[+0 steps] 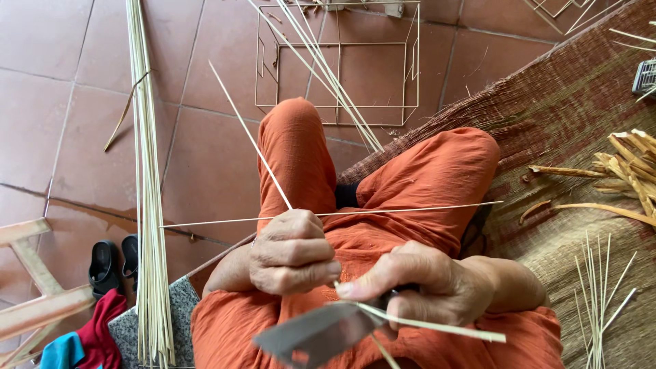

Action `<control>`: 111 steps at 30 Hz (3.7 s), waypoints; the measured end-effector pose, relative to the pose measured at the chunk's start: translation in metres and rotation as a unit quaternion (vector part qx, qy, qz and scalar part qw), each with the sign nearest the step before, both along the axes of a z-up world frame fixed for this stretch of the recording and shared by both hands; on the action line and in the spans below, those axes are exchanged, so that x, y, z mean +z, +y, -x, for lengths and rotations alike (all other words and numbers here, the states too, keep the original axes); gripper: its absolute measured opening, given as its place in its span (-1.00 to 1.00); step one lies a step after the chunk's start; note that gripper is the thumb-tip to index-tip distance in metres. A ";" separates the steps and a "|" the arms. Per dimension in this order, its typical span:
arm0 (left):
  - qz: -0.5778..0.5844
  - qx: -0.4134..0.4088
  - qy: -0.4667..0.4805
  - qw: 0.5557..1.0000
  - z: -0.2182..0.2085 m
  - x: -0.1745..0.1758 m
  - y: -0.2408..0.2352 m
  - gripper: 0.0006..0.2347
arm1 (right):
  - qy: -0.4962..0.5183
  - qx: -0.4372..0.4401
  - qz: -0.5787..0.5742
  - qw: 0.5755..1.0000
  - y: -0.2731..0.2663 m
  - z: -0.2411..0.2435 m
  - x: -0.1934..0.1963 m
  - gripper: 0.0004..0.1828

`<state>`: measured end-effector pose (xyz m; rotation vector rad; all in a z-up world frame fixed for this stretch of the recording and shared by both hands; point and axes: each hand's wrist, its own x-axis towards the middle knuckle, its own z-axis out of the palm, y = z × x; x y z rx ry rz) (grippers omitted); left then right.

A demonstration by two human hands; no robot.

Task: The person sits cross-legged on a mat and uses a knife to shave thin strips of bamboo. They hold the bamboo stick in their left hand and the knife in their right hand, repeatedly scraping the surface to remove the outer layer. The person works on multiple sticks, placing the finished ones aside.

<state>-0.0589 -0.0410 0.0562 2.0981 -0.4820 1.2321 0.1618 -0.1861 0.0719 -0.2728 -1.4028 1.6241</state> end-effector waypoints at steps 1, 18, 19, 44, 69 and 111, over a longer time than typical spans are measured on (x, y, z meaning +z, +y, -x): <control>-0.004 -0.005 -0.006 1.000 0.000 0.002 0.000 -0.86 | 0.007 0.010 0.004 1.000 0.001 0.003 0.003 -0.60; 0.122 0.142 0.124 0.975 -0.008 0.005 0.006 -0.84 | 0.206 -0.078 0.138 0.966 -0.018 0.000 -0.020 -0.53; 0.150 0.135 0.136 0.970 -0.010 0.004 0.008 -0.82 | 0.215 -0.049 0.139 0.965 -0.017 -0.003 -0.023 -0.53; 0.186 0.187 0.208 0.942 -0.012 -0.032 0.047 -0.88 | 0.276 -0.227 0.233 0.904 0.031 -0.086 -0.108 -0.44; 0.282 0.184 0.206 0.919 -0.051 -0.071 0.051 -0.80 | 0.030 -0.265 0.164 0.950 0.051 -0.023 -0.103 -0.43; 0.334 0.197 0.250 0.887 -0.107 -0.177 0.165 -0.86 | 0.137 -0.292 0.132 0.937 0.111 -0.073 -0.150 -0.28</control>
